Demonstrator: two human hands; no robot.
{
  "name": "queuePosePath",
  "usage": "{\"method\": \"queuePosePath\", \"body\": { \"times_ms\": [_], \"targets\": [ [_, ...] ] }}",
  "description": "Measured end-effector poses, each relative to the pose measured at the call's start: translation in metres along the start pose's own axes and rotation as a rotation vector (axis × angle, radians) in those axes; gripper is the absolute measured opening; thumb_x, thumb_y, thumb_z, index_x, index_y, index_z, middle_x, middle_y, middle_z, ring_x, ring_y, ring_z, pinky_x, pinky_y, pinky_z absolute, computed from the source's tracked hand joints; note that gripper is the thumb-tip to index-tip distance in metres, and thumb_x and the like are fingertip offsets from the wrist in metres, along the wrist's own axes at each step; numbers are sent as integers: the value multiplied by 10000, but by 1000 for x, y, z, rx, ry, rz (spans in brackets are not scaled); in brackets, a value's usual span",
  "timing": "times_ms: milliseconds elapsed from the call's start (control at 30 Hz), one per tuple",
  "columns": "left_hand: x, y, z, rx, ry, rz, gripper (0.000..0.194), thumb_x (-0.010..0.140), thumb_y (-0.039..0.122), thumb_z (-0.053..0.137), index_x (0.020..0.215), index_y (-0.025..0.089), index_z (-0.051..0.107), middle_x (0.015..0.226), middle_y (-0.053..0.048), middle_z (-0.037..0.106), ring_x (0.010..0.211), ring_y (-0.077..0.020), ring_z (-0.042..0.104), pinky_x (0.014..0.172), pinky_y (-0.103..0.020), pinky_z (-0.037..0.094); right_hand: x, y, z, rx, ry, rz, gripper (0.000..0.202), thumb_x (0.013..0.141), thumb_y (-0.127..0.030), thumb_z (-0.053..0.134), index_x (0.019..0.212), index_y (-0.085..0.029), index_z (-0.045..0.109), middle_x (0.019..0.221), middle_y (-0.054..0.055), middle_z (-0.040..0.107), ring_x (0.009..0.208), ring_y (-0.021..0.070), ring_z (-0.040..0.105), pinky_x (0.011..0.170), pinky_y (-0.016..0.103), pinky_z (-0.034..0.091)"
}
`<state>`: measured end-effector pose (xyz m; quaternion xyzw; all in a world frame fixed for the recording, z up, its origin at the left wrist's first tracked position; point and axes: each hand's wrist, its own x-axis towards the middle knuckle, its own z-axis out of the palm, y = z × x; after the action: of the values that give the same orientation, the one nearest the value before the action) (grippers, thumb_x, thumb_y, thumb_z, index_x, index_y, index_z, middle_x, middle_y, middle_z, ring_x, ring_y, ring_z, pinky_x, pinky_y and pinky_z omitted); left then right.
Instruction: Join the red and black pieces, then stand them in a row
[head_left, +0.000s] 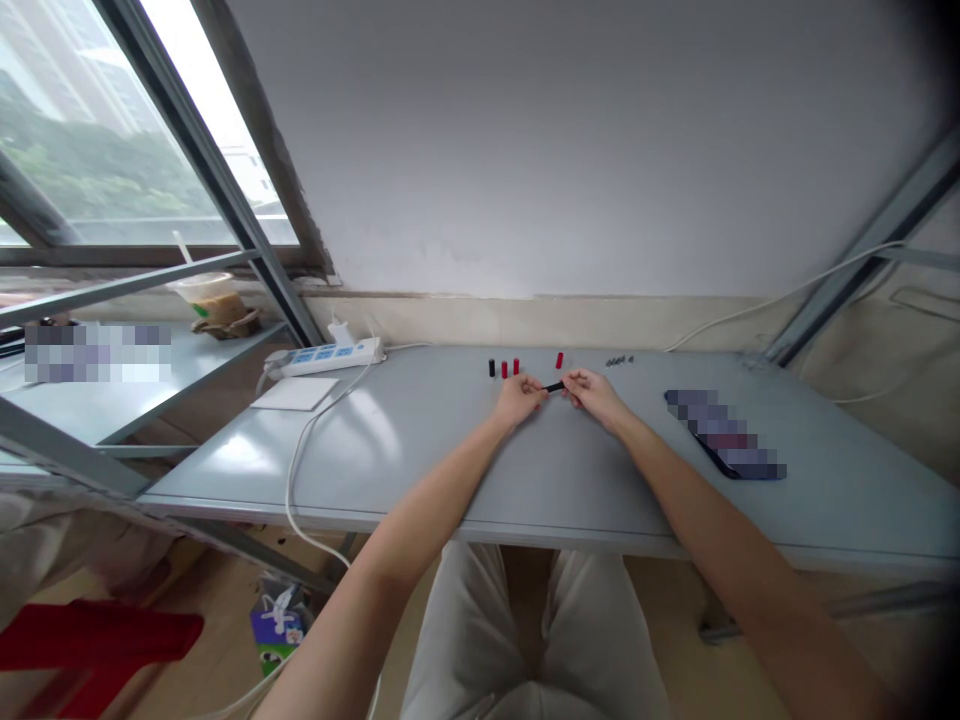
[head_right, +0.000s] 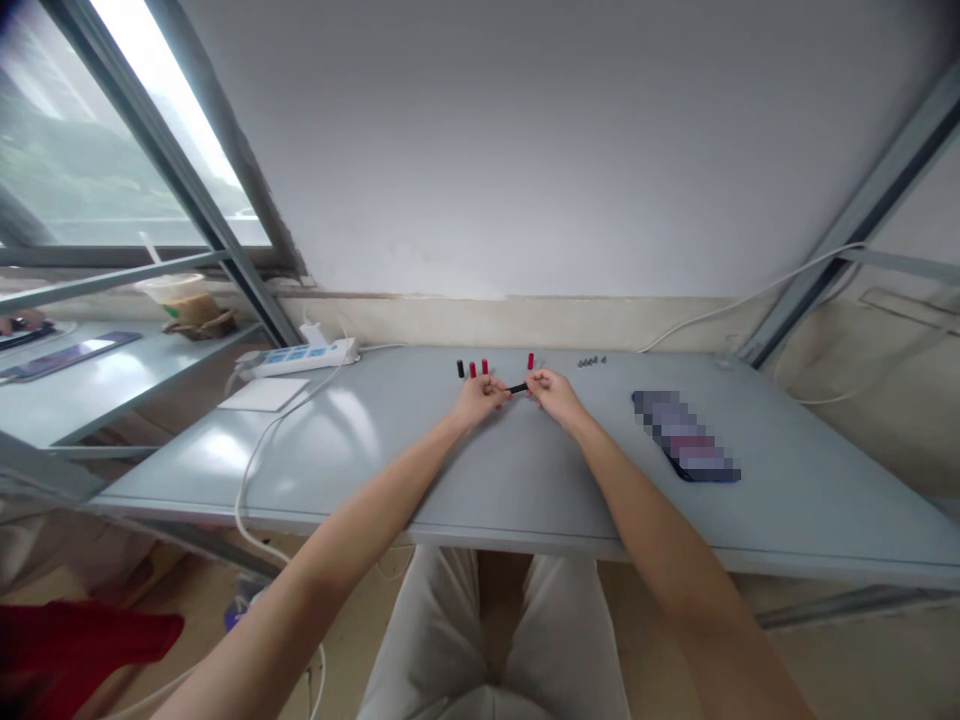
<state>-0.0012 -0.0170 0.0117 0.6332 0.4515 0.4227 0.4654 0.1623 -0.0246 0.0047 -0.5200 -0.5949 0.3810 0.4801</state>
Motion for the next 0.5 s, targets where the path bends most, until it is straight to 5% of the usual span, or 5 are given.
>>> {"method": "queuePosePath", "body": {
  "times_ms": [300, 500],
  "targets": [
    [10, -3, -1, 30, 168, 99, 86, 728, 116, 571, 811, 133, 554, 706, -16, 585, 455, -51, 467, 506, -215, 404, -1, 5, 1, -174, -90, -135, 217, 716, -344, 569, 868, -192, 543, 752, 48, 638, 660, 145, 564, 582, 255, 409],
    [6, -3, -1, 147, 153, 200, 132, 704, 135, 596, 834, 153, 575, 764, -25, 613, 521, -55, 480, 578, -216, 422, -1, 5, 6, -472, -61, -250, 156, 726, -264, 555, 856, -179, 574, 743, 34, 626, 676, 149, 567, 658, 276, 414]
  ]
}}
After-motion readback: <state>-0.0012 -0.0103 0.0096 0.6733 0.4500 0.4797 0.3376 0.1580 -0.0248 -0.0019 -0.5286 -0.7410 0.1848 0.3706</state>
